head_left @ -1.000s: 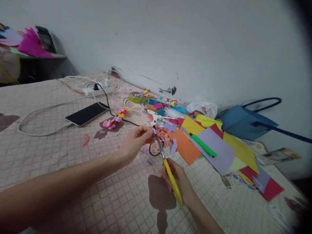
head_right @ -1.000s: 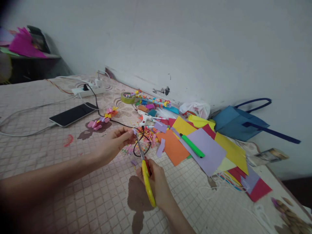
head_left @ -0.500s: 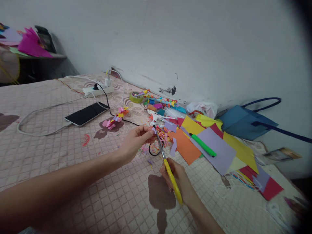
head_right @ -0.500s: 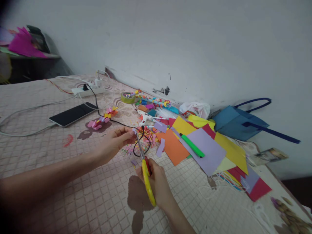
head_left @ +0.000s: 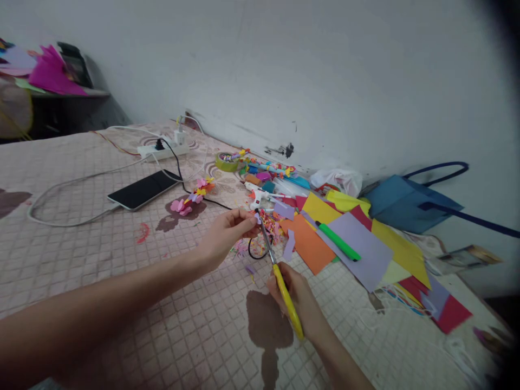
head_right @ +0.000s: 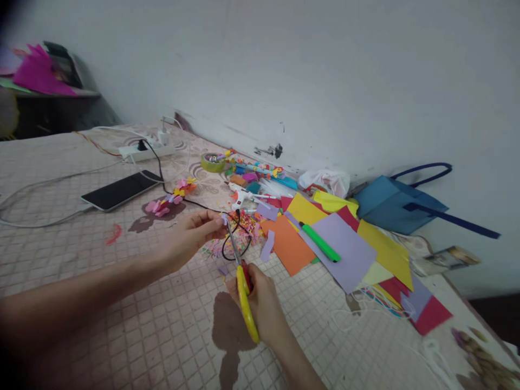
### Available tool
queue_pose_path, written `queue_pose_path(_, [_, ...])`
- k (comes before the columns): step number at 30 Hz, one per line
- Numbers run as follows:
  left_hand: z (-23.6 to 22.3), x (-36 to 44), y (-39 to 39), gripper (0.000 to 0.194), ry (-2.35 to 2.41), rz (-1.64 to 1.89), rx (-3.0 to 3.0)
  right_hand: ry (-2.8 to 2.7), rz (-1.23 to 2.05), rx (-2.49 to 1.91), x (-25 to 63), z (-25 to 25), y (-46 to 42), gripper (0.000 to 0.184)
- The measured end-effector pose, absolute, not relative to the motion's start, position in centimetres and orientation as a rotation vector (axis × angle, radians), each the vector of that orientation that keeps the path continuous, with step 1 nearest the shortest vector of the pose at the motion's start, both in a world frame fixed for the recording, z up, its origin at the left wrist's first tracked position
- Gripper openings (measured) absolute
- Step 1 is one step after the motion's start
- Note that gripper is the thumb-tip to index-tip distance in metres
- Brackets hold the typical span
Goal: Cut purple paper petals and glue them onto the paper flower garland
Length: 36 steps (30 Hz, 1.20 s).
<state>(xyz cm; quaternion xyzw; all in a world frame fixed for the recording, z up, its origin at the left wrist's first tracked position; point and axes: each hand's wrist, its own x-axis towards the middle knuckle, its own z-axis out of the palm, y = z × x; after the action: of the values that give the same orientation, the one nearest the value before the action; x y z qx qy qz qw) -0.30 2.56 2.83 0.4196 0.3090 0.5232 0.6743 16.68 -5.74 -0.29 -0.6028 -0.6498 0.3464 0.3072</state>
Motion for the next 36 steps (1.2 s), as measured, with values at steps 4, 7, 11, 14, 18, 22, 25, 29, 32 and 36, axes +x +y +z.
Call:
queue_pose_path(4, [2.73,-0.29,2.57,0.017,0.698,1.169,0.950,-1.710,0.907,-1.601,16.67,-0.23,-5.75,0.016])
queue_pose_path(7, [2.70,-0.30,2.59,0.017,0.699,1.170,0.952,-1.676,0.953,-1.608,16.56,-0.06,-5.77,0.017])
queue_pose_path(11, [2.73,-0.29,2.61,0.016,0.695,1.171,0.952,-1.628,1.006,-1.580,16.43,0.34,-5.84,0.021])
queue_pose_path(14, [2.76,-0.29,2.61,0.015,0.689,1.181,0.943,-1.603,1.041,-1.574,16.41,0.47,-5.87,0.024])
queue_pose_path(18, [2.82,-0.32,2.59,0.016,0.693,1.187,0.937,-1.575,1.067,-1.575,16.34,0.42,-5.85,0.026])
queue_pose_path(22, [2.80,-0.35,2.65,0.016,0.692,1.181,0.946,-1.563,1.080,-1.569,16.25,0.57,-5.84,0.024])
queue_pose_path(25, [2.76,-0.36,2.73,0.015,0.694,1.182,0.944,-1.566,1.082,-1.572,16.26,0.66,-5.85,0.023])
queue_pose_path(29, [2.77,-0.38,2.79,0.015,0.698,1.182,0.943,-1.557,1.067,-1.584,16.28,0.48,-5.79,0.024])
queue_pose_path(32, [2.83,-0.38,2.80,0.015,0.697,1.186,0.935,-1.551,1.049,-1.590,16.27,0.35,-5.75,0.026])
queue_pose_path(36, [2.96,-0.42,2.86,0.014,0.693,1.185,0.920,-1.571,1.035,-1.593,16.29,0.47,-5.83,0.025])
